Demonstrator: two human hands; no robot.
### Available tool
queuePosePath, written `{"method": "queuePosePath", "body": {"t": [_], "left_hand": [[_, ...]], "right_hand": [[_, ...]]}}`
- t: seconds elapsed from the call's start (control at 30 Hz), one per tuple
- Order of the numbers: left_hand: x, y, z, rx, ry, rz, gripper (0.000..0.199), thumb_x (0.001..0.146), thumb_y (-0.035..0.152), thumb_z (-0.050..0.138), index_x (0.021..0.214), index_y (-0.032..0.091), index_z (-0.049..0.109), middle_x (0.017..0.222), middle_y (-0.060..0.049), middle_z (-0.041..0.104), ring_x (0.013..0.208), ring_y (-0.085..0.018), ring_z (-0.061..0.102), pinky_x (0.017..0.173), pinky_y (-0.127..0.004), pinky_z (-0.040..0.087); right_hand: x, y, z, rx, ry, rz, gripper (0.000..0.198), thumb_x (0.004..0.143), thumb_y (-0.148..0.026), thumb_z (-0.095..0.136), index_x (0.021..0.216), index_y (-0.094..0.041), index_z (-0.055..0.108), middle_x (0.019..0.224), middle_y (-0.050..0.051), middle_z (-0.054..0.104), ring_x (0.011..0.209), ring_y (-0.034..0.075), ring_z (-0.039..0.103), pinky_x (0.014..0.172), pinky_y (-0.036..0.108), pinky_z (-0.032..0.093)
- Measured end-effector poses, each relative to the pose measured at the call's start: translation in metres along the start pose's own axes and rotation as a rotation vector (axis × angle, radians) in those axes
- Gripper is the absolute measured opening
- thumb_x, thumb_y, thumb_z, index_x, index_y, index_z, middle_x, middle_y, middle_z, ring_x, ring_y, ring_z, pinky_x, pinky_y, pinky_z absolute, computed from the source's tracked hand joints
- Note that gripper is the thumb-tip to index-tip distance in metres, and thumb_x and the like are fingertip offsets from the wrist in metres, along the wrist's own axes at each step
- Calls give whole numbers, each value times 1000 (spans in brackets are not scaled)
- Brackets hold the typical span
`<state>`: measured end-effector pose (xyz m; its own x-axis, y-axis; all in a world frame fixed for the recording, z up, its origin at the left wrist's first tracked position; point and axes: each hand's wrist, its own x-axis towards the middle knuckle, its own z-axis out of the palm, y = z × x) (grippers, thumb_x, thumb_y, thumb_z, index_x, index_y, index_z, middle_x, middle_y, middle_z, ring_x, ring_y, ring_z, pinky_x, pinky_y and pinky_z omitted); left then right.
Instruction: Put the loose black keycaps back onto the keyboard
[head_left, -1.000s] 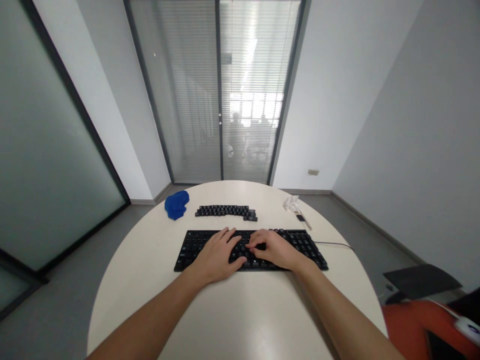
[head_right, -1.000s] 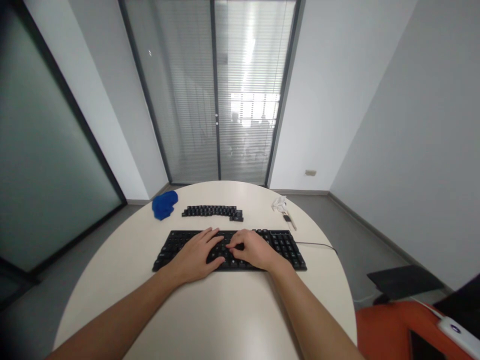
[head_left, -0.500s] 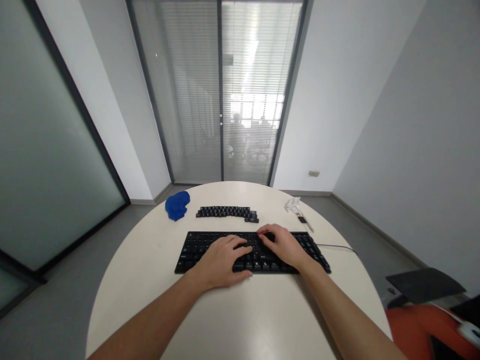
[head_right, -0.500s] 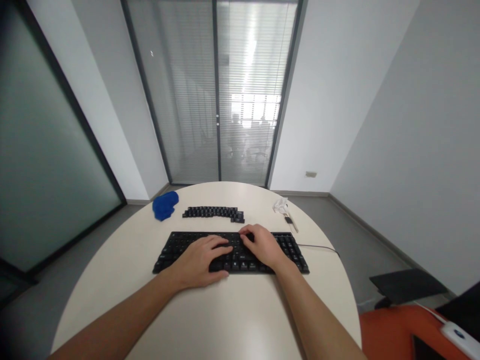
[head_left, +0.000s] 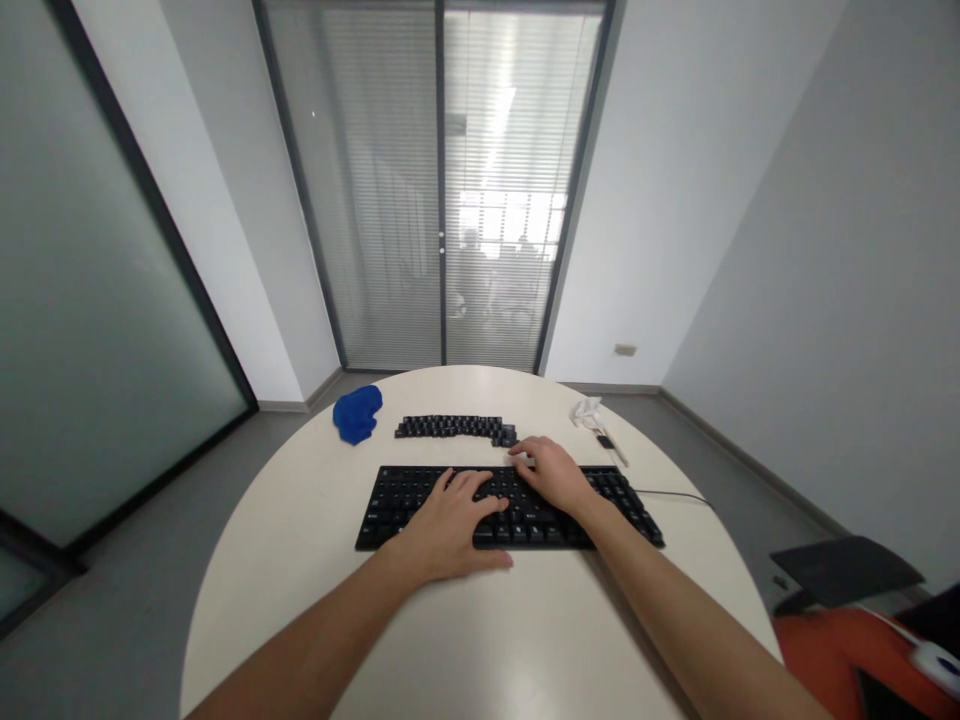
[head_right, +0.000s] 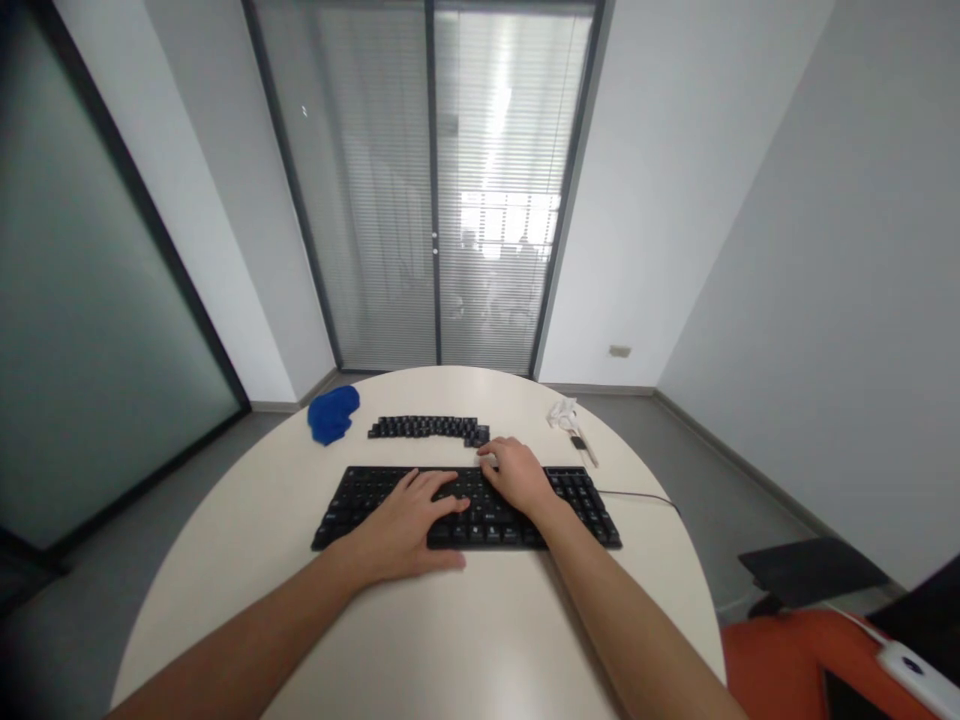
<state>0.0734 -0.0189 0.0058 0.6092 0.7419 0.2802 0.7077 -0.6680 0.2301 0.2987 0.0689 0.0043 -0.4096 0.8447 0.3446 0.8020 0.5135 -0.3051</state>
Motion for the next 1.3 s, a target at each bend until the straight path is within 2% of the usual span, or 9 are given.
{"method": "queuePosePath", "body": {"t": [0.1,0.3,0.5,0.7,0.8,0.9,1.1,1.3], "left_hand": [[0,-1,0,16,-6,11,71,75,70,71,132,29,60,146,-12,49,134,-35,44,115,-60,27],[-1,-1,1,51,0,41,55,88,57,64,134,28,57,145,-10,50,134,-32,42,117,-53,29],[-2,-3,8,84,-12,24,68,93,62,52,146,22,42,151,-12,45,142,-33,35,121,-53,20],[-2,-3,10,94,-16,5,70,92,63,51,148,22,40,154,-12,42,145,-34,31,121,-56,19],[-3,-1,9,106,-25,-25,72,91,64,53,148,22,41,157,-12,39,146,-38,28,119,-59,19],[-2,-1,10,108,-24,-36,72,89,62,56,148,23,42,158,-12,37,147,-39,27,119,-60,20],[-2,-2,11,92,-31,-36,72,90,62,56,150,25,41,159,-10,36,148,-37,27,119,-57,21],[-2,-2,12,104,-42,-31,73,89,61,57,150,25,40,160,-9,35,148,-37,26,120,-56,19]], "right_hand": [[17,2,2,-78,-8,-62,21,89,-18,63,107,-18,72,108,9,72,104,25,61,95,35,45],[43,-3,10,-231,-48,-172,22,87,-18,67,108,-19,72,110,10,71,107,27,58,91,37,44],[53,-9,16,-268,-94,-231,18,89,-16,64,104,-19,72,106,11,72,105,27,58,88,35,44],[51,-10,17,-249,-95,-216,17,88,-12,63,101,-18,73,104,11,72,103,26,60,92,36,45],[40,-10,13,-119,-45,-195,19,88,-12,60,102,-17,72,106,10,71,102,24,62,94,35,46],[20,-10,2,121,3,-146,17,87,-15,62,101,-18,71,103,7,71,97,20,65,91,33,49],[-31,-9,-21,507,-86,-57,15,85,-24,67,99,-21,73,98,4,74,90,19,68,86,32,54],[-44,-10,-23,585,-152,-37,17,85,-27,68,98,-19,75,94,5,76,84,19,70,81,32,55]]}}
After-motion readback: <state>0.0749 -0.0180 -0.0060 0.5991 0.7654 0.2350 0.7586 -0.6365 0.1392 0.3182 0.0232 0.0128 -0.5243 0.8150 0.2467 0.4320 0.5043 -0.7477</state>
